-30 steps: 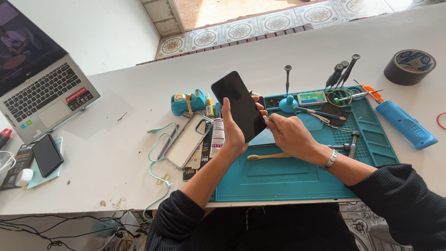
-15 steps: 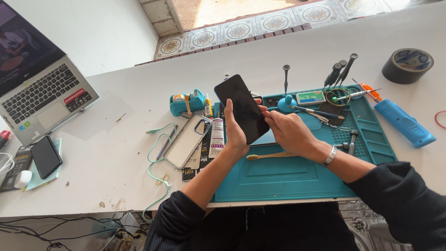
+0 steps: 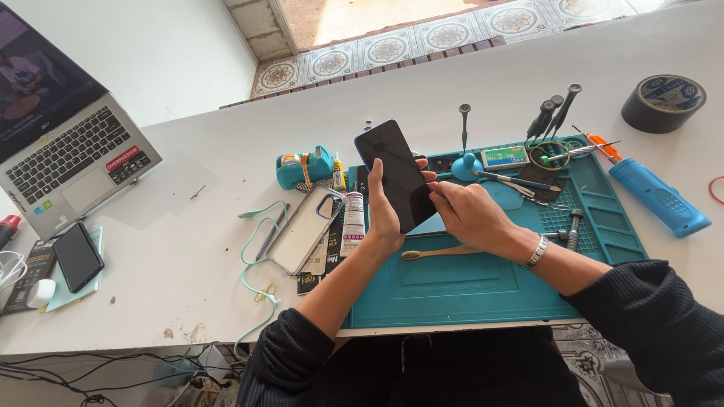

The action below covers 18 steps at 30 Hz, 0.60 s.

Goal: The person repairs a smartphone at a workbench. They remove the back cover and battery, clean adhesive residue from the cover and frame with a brush and tools, then reassemble the phone by fitting the cover back onto the body and pressing it into place.

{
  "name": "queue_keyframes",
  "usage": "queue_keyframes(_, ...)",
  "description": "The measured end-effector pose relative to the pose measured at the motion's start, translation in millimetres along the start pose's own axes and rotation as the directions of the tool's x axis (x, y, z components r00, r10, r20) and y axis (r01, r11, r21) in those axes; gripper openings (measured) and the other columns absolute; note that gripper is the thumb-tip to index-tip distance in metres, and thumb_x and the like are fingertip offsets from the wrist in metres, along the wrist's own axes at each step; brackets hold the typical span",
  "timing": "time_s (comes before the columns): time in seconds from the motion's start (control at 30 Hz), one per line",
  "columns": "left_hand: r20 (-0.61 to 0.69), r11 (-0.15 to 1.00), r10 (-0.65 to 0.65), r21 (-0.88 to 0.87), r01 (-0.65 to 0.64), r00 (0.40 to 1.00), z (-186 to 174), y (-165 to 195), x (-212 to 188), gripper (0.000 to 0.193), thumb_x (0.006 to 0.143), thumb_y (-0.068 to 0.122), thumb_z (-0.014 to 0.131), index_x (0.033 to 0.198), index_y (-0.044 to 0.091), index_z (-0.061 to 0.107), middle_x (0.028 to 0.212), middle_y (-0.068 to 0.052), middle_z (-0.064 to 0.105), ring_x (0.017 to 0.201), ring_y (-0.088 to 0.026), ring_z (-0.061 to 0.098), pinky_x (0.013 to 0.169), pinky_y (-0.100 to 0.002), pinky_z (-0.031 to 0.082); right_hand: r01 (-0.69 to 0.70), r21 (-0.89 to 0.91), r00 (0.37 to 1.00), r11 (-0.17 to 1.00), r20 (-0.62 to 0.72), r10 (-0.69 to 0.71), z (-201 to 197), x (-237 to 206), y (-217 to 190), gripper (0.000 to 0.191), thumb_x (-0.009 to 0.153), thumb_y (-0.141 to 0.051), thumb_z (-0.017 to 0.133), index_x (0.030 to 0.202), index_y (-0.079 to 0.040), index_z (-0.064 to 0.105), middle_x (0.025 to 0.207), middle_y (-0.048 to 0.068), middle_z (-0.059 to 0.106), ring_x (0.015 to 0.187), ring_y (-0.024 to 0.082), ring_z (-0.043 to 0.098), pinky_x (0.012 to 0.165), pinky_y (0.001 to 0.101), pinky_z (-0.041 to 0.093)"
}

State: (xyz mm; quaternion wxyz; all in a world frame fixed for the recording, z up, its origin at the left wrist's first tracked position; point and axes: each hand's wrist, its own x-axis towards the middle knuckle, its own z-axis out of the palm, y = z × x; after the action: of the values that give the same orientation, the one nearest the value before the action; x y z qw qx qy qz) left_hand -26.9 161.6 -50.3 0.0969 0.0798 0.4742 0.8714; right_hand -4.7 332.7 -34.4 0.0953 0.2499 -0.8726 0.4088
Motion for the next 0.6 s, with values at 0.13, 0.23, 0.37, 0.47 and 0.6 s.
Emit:
queue_keyframes(0.13, 0.002, 1.000, -0.017, 0.006, 0.017, 1.000, -0.5, 1.1, 0.8, 0.083, 0.098, 0.071, 0.031, 0.128, 0.000, 0.062, 0.109, -0.016, 0.070, 0.101, -0.024, 0.068, 0.093, -0.039, 0.056, -0.016, -0.003, 1.000, 1.000, 0.010, 0.016, 0.5, 0.4, 0.2, 0.020, 0.099, -0.013, 0.057, 0.096, 0.003, 0.067, 0.057, 0.018, 0.062, 0.042, 0.027, 0.060, 0.043, 0.0371, 0.042)
queue_keyframes(0.23, -0.003, 0.999, -0.047, 0.014, 0.047, 0.999, -1.1, 1.7, 0.9, 0.084, 0.096, 0.072, 0.030, 0.130, 0.002, 0.062, 0.111, -0.014, 0.070, 0.102, -0.023, 0.068, 0.093, -0.038, 0.056, -0.015, -0.003, 1.000, 1.000, 0.009, 0.015, 0.9, 0.0, 0.5, 0.019, 0.099, -0.012, 0.057, 0.096, 0.004, 0.067, 0.057, 0.018, 0.062, 0.042, 0.028, 0.059, 0.043, 0.0374, 0.042)
queue_keyframes(0.37, 0.001, 0.999, -0.045, 0.008, 0.045, 0.999, -0.9, 1.3, 0.7, 0.084, 0.096, 0.072, 0.031, 0.130, 0.002, 0.061, 0.111, -0.015, 0.070, 0.103, -0.023, 0.068, 0.094, -0.039, 0.056, -0.017, -0.013, 1.000, 1.000, 0.008, 0.017, 1.2, -0.3, 1.2, 0.019, 0.099, -0.012, 0.057, 0.095, 0.003, 0.067, 0.057, 0.018, 0.062, 0.042, 0.028, 0.059, 0.043, 0.0374, 0.042)
queue_keyframes(0.47, 0.001, 0.999, -0.043, 0.010, 0.043, 0.999, -0.6, 1.2, 1.0, 0.084, 0.096, 0.072, 0.031, 0.130, 0.002, 0.061, 0.111, -0.015, 0.070, 0.102, -0.023, 0.068, 0.093, -0.039, 0.056, -0.033, -0.023, 0.999, 0.999, 0.016, 0.034, 1.7, -0.1, 2.0, 0.020, 0.099, -0.013, 0.057, 0.095, 0.003, 0.067, 0.057, 0.018, 0.062, 0.042, 0.028, 0.059, 0.043, 0.0375, 0.041)
queue_keyframes(0.6, 0.001, 0.999, -0.036, 0.015, 0.036, 0.999, -0.6, 1.5, 1.2, 0.083, 0.097, 0.071, 0.031, 0.130, 0.001, 0.061, 0.111, -0.015, 0.070, 0.101, -0.023, 0.068, 0.093, -0.039, 0.056, -0.015, -0.019, 1.000, 1.000, 0.007, 0.015, 1.7, 0.2, 3.0, 0.020, 0.099, -0.013, 0.057, 0.096, 0.003, 0.068, 0.058, 0.017, 0.063, 0.042, 0.027, 0.059, 0.043, 0.0371, 0.041)
